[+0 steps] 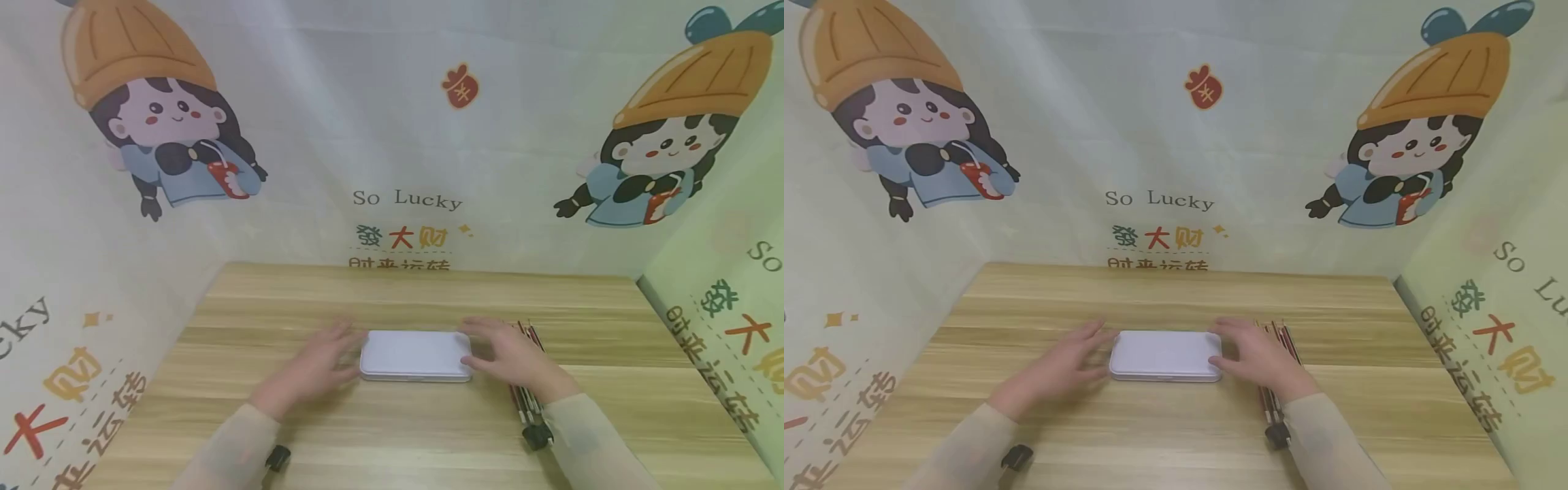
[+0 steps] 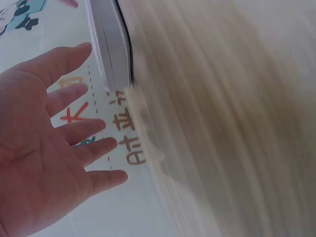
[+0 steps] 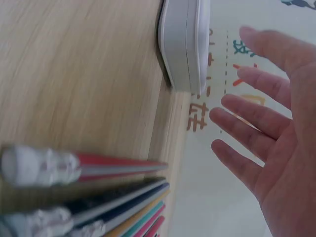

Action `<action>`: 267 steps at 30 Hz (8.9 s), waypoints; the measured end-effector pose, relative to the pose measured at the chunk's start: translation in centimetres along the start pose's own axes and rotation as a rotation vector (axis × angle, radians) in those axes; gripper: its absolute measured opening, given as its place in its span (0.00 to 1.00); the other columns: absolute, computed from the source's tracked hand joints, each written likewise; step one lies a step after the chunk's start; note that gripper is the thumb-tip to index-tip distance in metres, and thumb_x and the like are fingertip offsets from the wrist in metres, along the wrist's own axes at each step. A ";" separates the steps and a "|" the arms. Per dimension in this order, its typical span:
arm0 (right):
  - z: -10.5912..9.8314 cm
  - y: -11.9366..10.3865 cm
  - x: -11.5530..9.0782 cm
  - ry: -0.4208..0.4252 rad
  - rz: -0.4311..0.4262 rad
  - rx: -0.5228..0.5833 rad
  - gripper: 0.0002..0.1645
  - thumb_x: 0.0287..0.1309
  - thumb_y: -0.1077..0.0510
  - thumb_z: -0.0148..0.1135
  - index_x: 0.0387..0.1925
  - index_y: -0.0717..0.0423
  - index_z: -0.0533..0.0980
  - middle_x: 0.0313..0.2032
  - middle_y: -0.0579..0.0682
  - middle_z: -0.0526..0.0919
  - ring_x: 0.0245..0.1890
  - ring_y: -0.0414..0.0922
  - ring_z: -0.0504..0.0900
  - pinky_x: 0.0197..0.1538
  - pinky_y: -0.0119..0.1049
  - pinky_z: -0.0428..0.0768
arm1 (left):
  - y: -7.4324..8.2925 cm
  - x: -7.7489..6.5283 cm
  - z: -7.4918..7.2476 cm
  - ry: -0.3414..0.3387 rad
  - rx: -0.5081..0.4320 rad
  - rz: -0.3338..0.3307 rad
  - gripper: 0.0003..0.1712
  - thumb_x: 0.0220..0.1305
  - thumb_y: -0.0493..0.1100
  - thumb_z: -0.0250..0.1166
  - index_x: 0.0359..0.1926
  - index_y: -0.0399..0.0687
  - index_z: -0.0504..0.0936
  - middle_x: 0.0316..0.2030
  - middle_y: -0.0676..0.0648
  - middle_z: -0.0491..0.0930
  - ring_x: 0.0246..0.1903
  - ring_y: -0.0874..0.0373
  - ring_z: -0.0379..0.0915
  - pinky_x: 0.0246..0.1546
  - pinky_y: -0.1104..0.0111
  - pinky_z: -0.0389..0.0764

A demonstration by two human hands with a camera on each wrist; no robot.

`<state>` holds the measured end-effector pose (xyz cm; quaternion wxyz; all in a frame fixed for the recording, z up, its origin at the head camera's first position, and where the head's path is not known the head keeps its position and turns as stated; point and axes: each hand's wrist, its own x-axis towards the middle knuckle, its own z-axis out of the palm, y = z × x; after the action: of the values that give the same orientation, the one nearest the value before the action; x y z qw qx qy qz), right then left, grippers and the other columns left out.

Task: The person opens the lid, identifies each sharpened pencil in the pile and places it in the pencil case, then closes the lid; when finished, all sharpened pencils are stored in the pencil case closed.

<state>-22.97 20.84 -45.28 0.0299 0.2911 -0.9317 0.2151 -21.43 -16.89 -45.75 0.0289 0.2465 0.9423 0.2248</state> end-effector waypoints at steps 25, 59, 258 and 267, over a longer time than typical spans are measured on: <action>1.1 -0.4 0.5 -0.065 -0.037 -0.053 0.35 0.47 0.45 0.82 0.57 0.50 0.83 0.66 0.57 0.77 0.67 0.60 0.75 0.69 0.58 0.76 | 0.6 1.7 1.4 -0.012 0.153 0.072 0.32 0.57 0.57 0.76 0.58 0.49 0.79 0.71 0.41 0.72 0.70 0.41 0.67 0.73 0.47 0.69; 1.0 0.6 1.0 -0.062 -0.024 0.029 0.36 0.40 0.44 0.83 0.54 0.50 0.85 0.63 0.55 0.81 0.63 0.58 0.79 0.67 0.56 0.78 | -0.1 3.5 2.4 0.069 0.077 0.064 0.33 0.38 0.52 0.81 0.47 0.48 0.79 0.57 0.45 0.80 0.52 0.51 0.69 0.53 0.59 0.80; 0.0 3.5 3.0 0.283 0.093 0.324 0.28 0.65 0.68 0.65 0.66 0.62 0.75 0.58 0.66 0.81 0.54 0.62 0.81 0.53 0.56 0.85 | -1.8 2.7 2.0 -0.031 -0.323 -0.134 0.52 0.42 0.48 0.86 0.68 0.46 0.72 0.69 0.39 0.72 0.71 0.38 0.64 0.76 0.42 0.61; -1.8 4.4 0.9 0.302 0.209 0.261 0.23 0.67 0.66 0.64 0.62 0.62 0.77 0.54 0.65 0.83 0.47 0.58 0.85 0.44 0.41 0.85 | -1.8 3.2 2.1 -0.027 -0.305 -0.121 0.51 0.43 0.49 0.85 0.68 0.45 0.72 0.69 0.38 0.72 0.71 0.38 0.65 0.76 0.43 0.62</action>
<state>-26.29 24.29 -45.20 0.1087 0.1590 -0.9061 0.3768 -24.71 -15.90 -48.23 0.0923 0.1850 0.9098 0.3598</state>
